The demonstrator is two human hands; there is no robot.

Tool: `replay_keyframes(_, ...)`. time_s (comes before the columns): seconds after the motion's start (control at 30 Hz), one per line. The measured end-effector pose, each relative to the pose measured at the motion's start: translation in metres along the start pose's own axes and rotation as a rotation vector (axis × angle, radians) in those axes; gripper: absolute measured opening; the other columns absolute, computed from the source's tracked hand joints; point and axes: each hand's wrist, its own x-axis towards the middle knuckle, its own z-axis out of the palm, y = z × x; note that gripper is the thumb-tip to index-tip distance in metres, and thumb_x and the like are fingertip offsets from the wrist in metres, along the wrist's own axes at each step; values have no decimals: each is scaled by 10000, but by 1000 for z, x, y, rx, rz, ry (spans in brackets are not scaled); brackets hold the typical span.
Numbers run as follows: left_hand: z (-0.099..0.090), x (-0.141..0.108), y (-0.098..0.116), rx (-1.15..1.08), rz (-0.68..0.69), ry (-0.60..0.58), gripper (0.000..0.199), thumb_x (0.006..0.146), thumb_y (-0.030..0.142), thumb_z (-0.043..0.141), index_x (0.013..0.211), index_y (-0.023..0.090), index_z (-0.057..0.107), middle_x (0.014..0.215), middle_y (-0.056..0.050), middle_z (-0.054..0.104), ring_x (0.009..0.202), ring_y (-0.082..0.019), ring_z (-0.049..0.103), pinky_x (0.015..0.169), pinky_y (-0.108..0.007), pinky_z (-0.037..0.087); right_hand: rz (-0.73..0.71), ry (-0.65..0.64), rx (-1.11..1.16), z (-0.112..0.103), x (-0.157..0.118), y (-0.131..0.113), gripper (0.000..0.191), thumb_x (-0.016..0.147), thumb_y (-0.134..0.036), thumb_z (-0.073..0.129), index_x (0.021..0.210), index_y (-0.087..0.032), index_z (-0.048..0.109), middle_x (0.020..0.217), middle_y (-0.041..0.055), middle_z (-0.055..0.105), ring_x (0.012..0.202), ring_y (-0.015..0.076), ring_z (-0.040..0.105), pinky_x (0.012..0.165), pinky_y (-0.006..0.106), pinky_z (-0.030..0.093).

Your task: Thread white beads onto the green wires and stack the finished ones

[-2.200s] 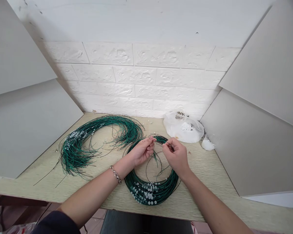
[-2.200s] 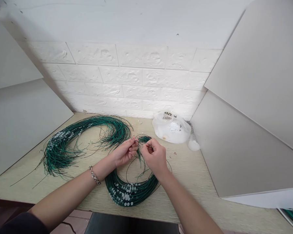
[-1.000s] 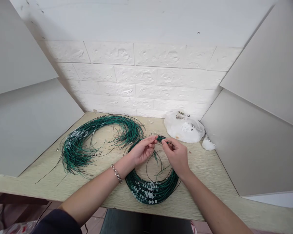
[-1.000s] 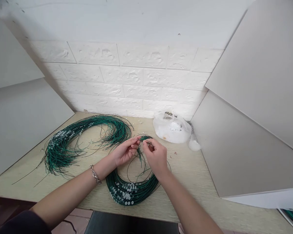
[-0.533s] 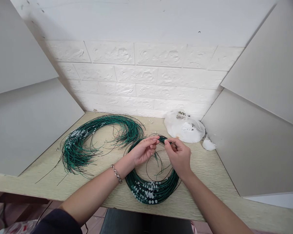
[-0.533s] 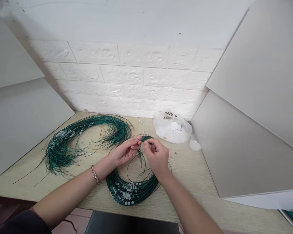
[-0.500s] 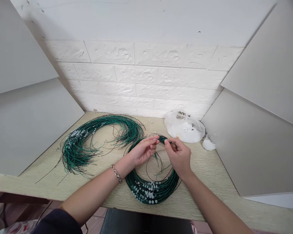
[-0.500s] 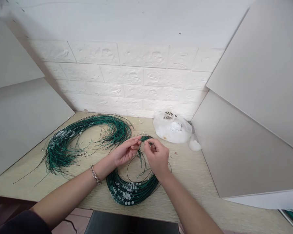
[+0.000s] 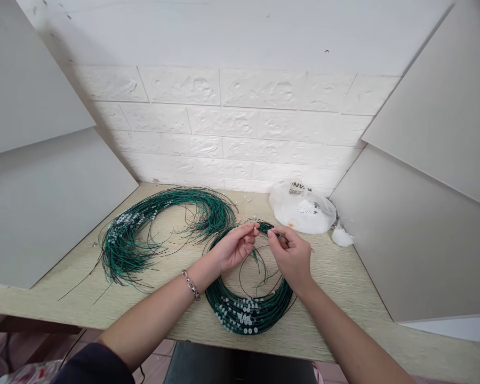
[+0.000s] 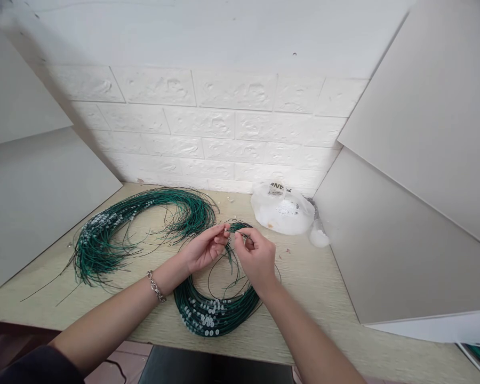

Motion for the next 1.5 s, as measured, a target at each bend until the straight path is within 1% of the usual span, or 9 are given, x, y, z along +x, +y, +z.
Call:
replay_keyframes(0.2, 0, 0, -2, 57, 29, -23, 116, 705, 72, 556, 819, 81, 570, 666, -27, 538, 465, -3, 436, 402, -75, 354, -2, 9, 2, 0, -1, 1, 161, 691, -272, 510, 684, -128, 584, 417, -71, 293, 386, 51, 280, 383, 177, 270)
replay_keyframes(0.47, -3, 1, -3, 99, 61, -19, 99, 686, 79, 579, 784, 87, 582, 671, -32, 555, 467, -15, 447, 428, -101, 385, -4, 10, 15, 1, -1, 2, 153, 689, -268, 513, 684, -132, 582, 413, -75, 287, 378, 48, 274, 377, 175, 268)
replay_keyframes(0.93, -4, 2, -4, 104, 63, -7, 130, 674, 57, 584, 799, 94, 585, 629, -14, 543, 471, -18, 454, 444, -103, 394, -44, 22, -17, 1, -1, 1, 138, 691, -253, 513, 673, -134, 581, 407, -76, 290, 372, 47, 276, 380, 174, 270)
replay_keyframes(1.1, -3, 2, -4, 104, 77, 5, 120, 673, 59, 586, 789, 91, 583, 618, -8, 535, 465, -17, 450, 435, -102, 389, -72, 29, -65, 0, -2, 1, 142, 693, -255, 508, 673, -138, 587, 400, -75, 299, 370, 50, 283, 385, 179, 277)
replay_keyframes(1.37, -4, 2, -4, 105, 81, 18, 141, 658, 43, 595, 790, 92, 585, 631, -9, 545, 468, -16, 458, 441, -102, 400, -191, 34, -158, 0, -3, 1, 133, 708, -231, 487, 663, -155, 587, 407, -61, 398, 351, 47, 300, 389, 177, 302)
replay_keyframes(1.5, -5, 3, -4, 97, 81, 26, 131, 664, 41, 587, 785, 92, 584, 652, -16, 556, 464, -13, 455, 437, -102, 397, -238, 53, -219, 1, -3, 4, 131, 715, -234, 489, 683, -165, 595, 440, -45, 476, 349, 52, 349, 403, 181, 332)
